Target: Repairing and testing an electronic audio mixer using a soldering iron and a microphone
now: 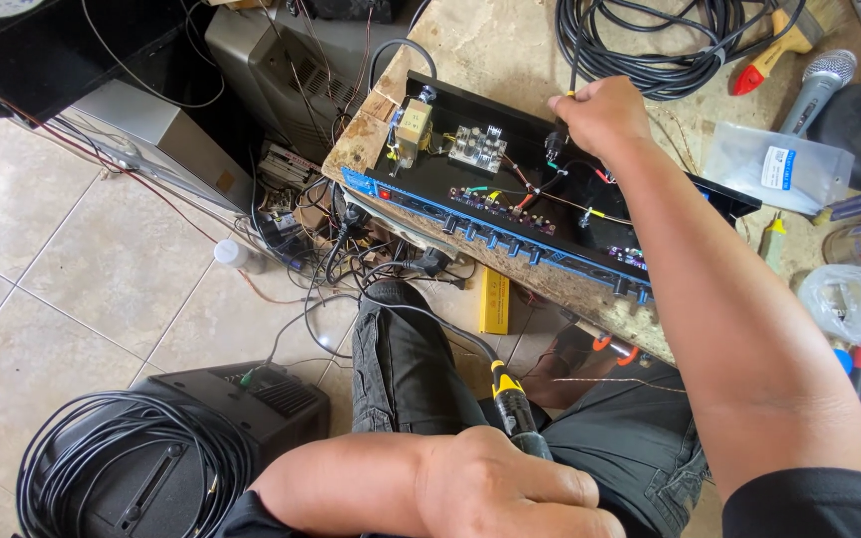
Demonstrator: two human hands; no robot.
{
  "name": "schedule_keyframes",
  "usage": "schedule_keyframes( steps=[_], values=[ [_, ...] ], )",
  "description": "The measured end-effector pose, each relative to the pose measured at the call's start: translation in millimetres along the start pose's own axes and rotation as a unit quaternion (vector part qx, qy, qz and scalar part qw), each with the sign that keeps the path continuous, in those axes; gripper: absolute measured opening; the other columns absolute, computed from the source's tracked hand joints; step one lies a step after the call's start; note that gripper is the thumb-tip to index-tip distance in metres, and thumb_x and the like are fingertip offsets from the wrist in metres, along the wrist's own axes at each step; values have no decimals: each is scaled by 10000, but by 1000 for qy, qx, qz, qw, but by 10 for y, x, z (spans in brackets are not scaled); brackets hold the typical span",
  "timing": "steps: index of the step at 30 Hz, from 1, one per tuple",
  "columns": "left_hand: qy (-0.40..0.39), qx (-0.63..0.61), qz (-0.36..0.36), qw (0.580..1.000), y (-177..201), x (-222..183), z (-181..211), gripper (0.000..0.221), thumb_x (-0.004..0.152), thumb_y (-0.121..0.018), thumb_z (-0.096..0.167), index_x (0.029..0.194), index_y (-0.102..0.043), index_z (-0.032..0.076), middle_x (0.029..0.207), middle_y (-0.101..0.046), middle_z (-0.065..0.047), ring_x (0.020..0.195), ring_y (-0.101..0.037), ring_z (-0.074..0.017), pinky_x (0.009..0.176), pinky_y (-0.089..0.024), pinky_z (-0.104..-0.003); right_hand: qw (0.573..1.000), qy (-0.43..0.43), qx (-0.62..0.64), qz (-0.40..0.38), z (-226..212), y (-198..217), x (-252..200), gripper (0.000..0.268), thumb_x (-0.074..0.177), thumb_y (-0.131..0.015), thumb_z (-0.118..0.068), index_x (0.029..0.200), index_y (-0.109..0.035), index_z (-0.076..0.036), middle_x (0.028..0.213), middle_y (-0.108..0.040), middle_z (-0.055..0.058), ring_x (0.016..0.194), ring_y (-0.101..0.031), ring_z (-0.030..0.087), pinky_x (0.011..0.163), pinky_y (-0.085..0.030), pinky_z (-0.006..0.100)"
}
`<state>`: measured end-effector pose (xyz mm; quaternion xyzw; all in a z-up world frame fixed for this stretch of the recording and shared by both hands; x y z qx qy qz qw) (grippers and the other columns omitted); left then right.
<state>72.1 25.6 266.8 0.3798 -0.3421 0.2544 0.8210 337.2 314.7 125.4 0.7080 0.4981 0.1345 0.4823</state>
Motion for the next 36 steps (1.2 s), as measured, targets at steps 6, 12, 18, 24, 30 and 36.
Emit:
schedule_keyframes(
  steps=[6,12,18,24,30,36],
  values=[
    [29,-19,-6,999,-54,-69,-38,269,1070,-364,-60,1089,-625,1,931,-589,-70,809,-639,-129,499,-272,-277,1000,-9,15,0,-33,22,-81,409,940,-733,-490,1145,-749,-136,1186,-735,69,1047,-689,235,844,-529,374],
    [25,-24,-19,999,-68,-91,-37,267,1075,-346,-75,1087,-603,-5,982,-592,-65,821,-627,-137,483,-249,-295,1000,-9,14,-1,-59,41,-112,405,948,-727,-490,1137,-754,-133,1201,-730,72,1059,-687,243,843,-533,384],
    [8,1,-6,1000,16,-47,-4,267,1070,-342,-90,1034,-591,-3,1010,-603,-41,834,-637,-136,507,-257,-286,996,48,24,69,-35,122,-80,319,978,-705,-463,1067,-772,-165,955,-749,29,734,-661,162,673,-527,354],
    [-1,16,5,1000,9,-25,-9,261,1075,-370,-73,1033,-613,14,975,-615,-34,828,-658,-121,510,-302,-275,910,390,99,102,-248,445,-1337,272,1103,-519,-251,1050,-673,-33,982,-721,117,677,-615,150,550,-490,294],
    [89,-140,-102,981,-673,-443,-232,204,1154,-360,65,1265,-530,53,1135,-559,-128,965,-614,-253,705,-444,-417,716,573,265,-297,-139,359,-3084,581,1135,-348,-523,1237,-630,-25,1298,-650,181,1274,-624,371,1147,-431,548],
    [147,-241,24,959,-858,-76,-436,140,1123,-378,69,1247,-444,68,1132,-532,-136,970,-561,-243,741,-453,-401,673,573,405,-234,358,284,-3321,370,1149,-449,-371,1125,-624,-47,1047,-655,155,913,-655,308,1055,-404,594]
  ],
)
Point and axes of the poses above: each hand's wrist, its own x-axis towards the middle knuckle, its own y-axis out of the back of the hand, z = x × y, the point moved 6 cm from there along x, towards the middle knuckle
